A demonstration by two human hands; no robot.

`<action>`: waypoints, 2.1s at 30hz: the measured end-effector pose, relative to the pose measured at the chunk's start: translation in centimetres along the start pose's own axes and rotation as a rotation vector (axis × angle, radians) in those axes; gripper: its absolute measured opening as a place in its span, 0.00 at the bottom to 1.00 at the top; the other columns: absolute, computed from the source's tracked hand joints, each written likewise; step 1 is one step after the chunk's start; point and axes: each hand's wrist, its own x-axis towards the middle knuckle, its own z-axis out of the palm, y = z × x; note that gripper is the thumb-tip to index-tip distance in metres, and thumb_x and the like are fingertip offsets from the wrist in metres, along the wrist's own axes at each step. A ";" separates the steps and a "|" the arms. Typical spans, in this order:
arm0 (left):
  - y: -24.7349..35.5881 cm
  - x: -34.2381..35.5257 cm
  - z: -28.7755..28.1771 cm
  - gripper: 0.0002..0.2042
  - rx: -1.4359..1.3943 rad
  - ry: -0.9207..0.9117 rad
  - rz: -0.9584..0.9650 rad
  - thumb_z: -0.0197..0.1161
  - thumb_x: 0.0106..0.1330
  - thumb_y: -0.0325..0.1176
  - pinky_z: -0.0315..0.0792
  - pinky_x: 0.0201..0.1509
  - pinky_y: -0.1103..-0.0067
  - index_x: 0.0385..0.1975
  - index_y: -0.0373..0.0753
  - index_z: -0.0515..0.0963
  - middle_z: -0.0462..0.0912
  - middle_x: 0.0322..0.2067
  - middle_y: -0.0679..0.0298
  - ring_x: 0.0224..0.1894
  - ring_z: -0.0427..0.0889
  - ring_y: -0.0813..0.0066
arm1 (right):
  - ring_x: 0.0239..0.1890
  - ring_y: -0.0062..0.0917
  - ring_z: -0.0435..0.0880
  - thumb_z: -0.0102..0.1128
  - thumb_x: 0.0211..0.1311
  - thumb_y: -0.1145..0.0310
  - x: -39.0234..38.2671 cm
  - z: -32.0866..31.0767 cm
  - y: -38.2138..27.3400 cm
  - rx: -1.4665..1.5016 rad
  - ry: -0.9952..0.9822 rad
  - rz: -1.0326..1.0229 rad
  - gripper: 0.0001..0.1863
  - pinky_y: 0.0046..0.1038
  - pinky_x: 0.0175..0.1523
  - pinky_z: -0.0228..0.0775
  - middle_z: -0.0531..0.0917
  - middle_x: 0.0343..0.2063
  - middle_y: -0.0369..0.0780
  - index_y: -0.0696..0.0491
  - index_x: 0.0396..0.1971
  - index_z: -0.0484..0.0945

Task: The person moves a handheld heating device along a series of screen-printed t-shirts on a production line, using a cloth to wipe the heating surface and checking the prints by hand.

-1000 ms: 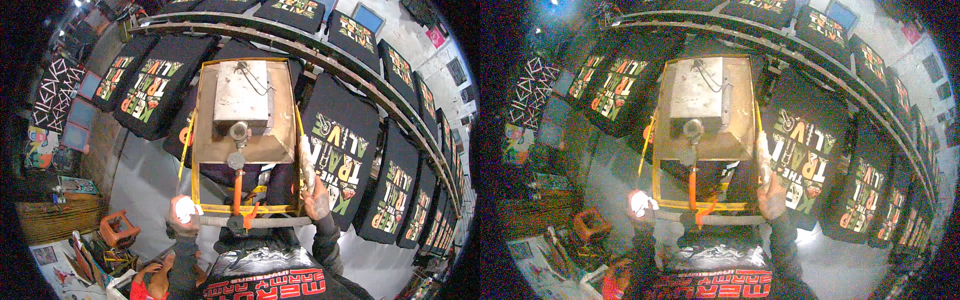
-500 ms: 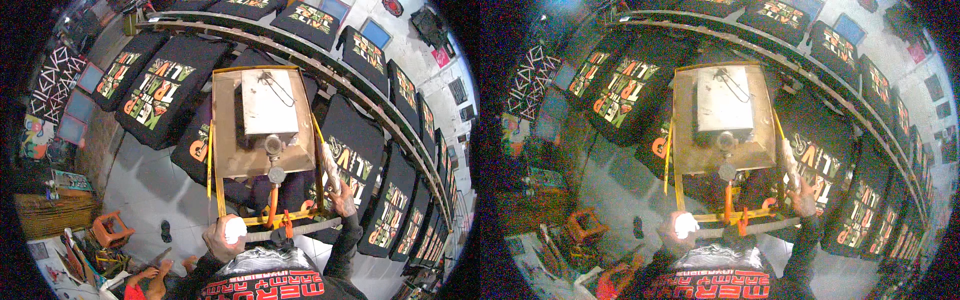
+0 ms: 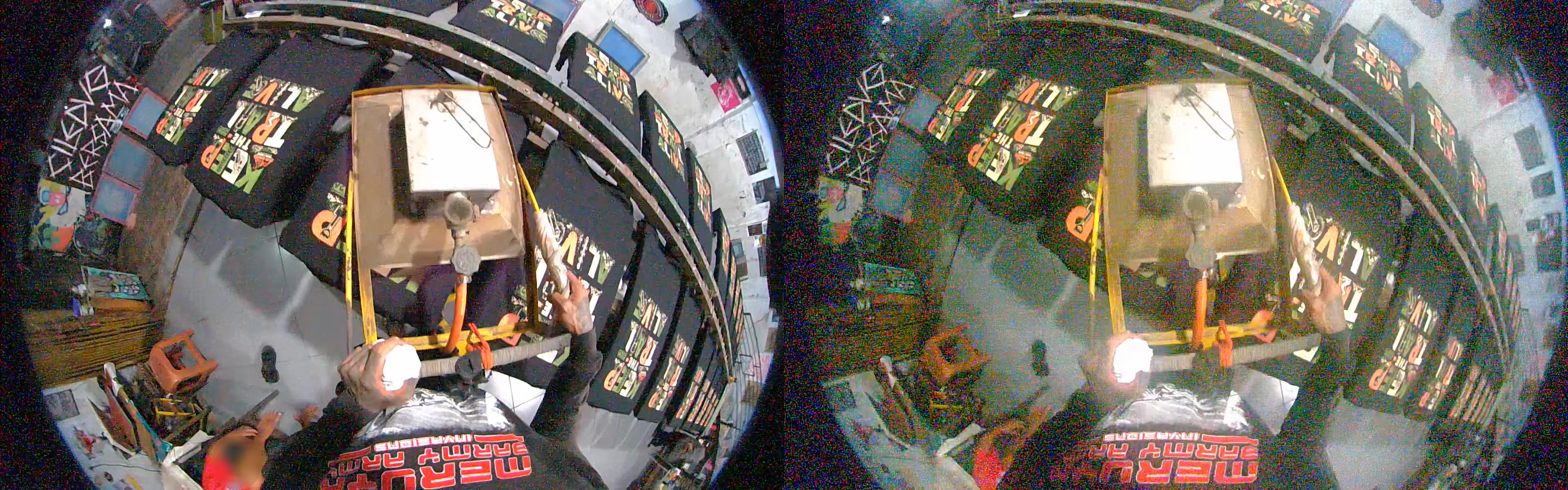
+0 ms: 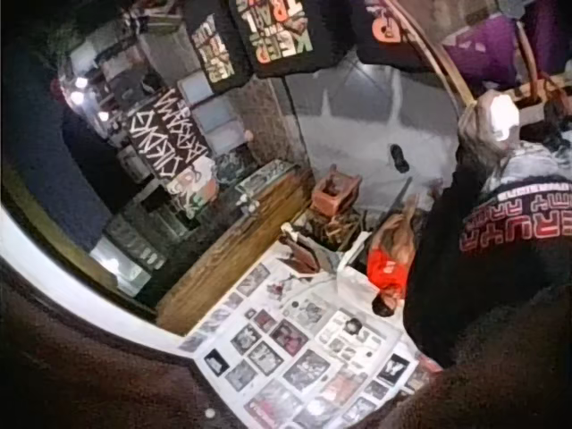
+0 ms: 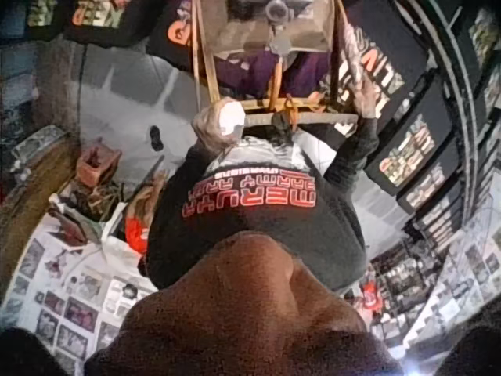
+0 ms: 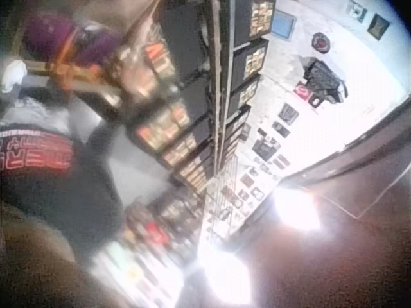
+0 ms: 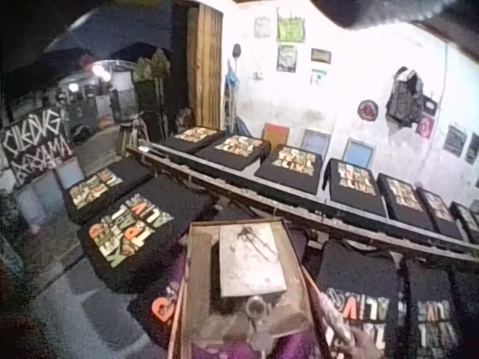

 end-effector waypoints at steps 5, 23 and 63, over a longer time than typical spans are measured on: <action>-5.0 -2.8 2.5 0.25 -0.113 0.096 0.032 0.65 0.52 0.34 0.78 0.41 0.73 0.49 0.34 0.67 0.80 0.37 0.56 0.36 0.83 0.65 | 0.42 0.29 0.80 0.58 0.53 0.72 0.2 0.2 -1.9 -0.092 -0.046 -0.015 0.23 0.29 0.48 0.72 0.81 0.44 0.45 0.61 0.50 0.72; -6.9 -5.6 3.4 0.20 -0.096 0.377 -0.316 0.70 0.46 0.31 0.78 0.40 0.75 0.40 0.32 0.75 0.81 0.33 0.57 0.34 0.83 0.66 | 0.38 0.23 0.77 0.56 0.49 0.74 1.2 0.7 -1.1 0.119 -0.050 0.095 0.25 0.26 0.46 0.70 0.81 0.38 0.41 0.63 0.51 0.71; -3.9 0.5 2.3 0.18 0.227 0.613 -0.083 0.65 0.47 0.30 0.77 0.40 0.73 0.40 0.35 0.74 0.80 0.33 0.59 0.34 0.82 0.65 | 0.30 0.24 0.76 0.56 0.48 0.74 2.4 2.6 -0.3 0.106 0.006 -0.018 0.24 0.25 0.37 0.69 0.80 0.34 0.43 0.64 0.49 0.71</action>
